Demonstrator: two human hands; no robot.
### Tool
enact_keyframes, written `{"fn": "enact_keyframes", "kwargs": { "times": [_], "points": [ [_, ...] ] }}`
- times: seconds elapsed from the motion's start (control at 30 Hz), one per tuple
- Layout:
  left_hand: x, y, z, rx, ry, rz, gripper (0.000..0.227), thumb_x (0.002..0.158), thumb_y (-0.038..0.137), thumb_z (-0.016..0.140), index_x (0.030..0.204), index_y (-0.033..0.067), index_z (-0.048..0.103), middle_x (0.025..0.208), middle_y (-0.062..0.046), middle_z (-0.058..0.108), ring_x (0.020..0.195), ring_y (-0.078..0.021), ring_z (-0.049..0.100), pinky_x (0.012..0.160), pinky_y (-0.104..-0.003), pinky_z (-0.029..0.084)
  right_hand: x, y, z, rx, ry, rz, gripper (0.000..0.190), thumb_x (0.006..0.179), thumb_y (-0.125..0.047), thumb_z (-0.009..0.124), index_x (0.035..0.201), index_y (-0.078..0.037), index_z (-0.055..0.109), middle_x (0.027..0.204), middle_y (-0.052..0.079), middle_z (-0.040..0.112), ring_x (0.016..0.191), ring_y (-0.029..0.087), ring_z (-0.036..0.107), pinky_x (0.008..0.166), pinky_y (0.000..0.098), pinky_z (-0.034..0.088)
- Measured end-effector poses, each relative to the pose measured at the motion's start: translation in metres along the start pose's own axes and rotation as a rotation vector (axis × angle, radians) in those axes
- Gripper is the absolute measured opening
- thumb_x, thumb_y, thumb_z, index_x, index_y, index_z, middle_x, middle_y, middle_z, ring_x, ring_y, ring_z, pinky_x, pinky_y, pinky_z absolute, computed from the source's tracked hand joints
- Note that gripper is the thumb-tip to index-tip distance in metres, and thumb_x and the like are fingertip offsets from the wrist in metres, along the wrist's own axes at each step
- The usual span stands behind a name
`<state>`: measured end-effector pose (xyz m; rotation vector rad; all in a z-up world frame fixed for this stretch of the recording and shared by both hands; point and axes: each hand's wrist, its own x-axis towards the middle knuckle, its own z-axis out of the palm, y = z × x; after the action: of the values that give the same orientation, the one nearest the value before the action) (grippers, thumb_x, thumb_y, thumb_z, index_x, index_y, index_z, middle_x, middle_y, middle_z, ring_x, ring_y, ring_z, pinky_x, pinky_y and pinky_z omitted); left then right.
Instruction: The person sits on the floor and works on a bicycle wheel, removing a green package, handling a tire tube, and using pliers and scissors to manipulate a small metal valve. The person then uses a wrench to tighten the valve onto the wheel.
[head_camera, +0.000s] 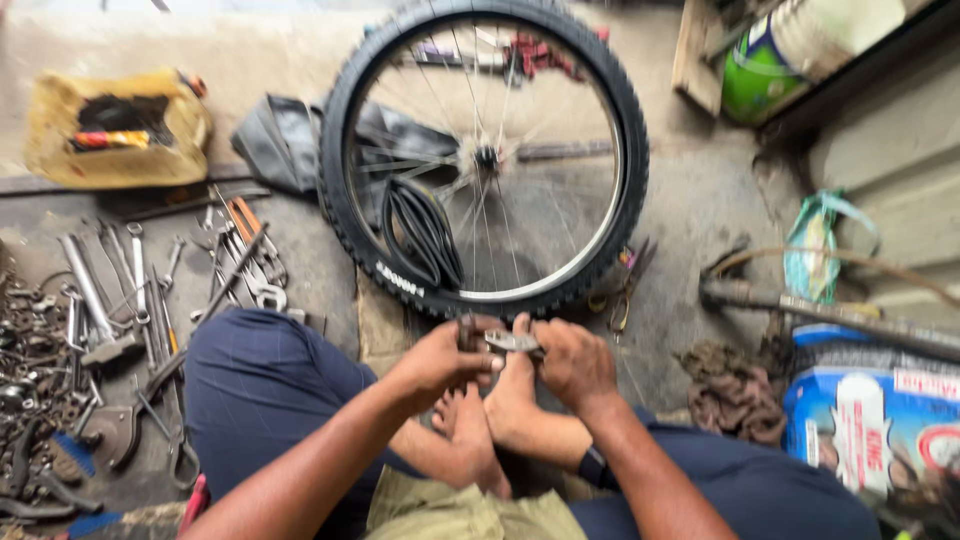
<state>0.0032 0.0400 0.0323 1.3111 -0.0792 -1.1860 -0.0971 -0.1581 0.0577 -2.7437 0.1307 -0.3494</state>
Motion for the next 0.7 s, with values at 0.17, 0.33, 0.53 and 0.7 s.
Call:
{"fn": "enact_keyframes", "kwargs": {
  "times": [0.17,0.33,0.53,0.7],
  "points": [
    [-0.006,0.004,-0.012,-0.024,0.117,-0.109,0.027,0.088,0.013,0.077,0.111,0.0009,0.071,0.093,-0.007,0.07,0.068,-0.0126,0.068,0.054,-0.027,0.048,0.001,0.0,0.008,0.009,-0.014,0.024,0.018,0.09,-0.024,0.064,0.075,-0.014,0.06,0.069,0.007,0.062,0.067,0.033,0.067,0.057,0.049,0.052],
    [0.005,-0.005,-0.018,-0.187,0.124,-0.005,0.025,0.088,0.012,0.075,0.11,0.0061,0.064,0.104,-0.003,0.077,0.078,-0.0101,0.07,0.067,-0.027,0.059,0.002,0.011,0.018,-0.057,-0.108,0.181,0.025,0.084,-0.034,0.069,0.074,-0.013,0.06,0.071,0.009,0.063,0.07,0.037,0.067,0.06,0.0527,0.052],
    [0.022,-0.023,-0.006,0.162,0.168,0.081,0.026,0.088,0.012,0.073,0.114,0.0068,0.072,0.097,-0.003,0.075,0.077,-0.0104,0.067,0.066,-0.027,0.059,-0.005,0.01,0.035,-0.001,-0.156,0.275,0.025,0.085,-0.035,0.069,0.081,-0.012,0.061,0.076,0.009,0.067,0.075,0.039,0.068,0.065,0.0538,0.054],
    [0.02,-0.016,-0.02,0.084,0.245,0.287,0.026,0.089,0.011,0.078,0.11,-0.0019,0.071,0.095,-0.007,0.075,0.08,-0.0113,0.068,0.068,-0.027,0.058,0.0,0.013,0.031,-0.047,-0.237,0.429,0.027,0.086,-0.037,0.067,0.083,-0.01,0.064,0.082,0.014,0.071,0.082,0.042,0.068,0.071,0.0572,0.053]
  ]
}}
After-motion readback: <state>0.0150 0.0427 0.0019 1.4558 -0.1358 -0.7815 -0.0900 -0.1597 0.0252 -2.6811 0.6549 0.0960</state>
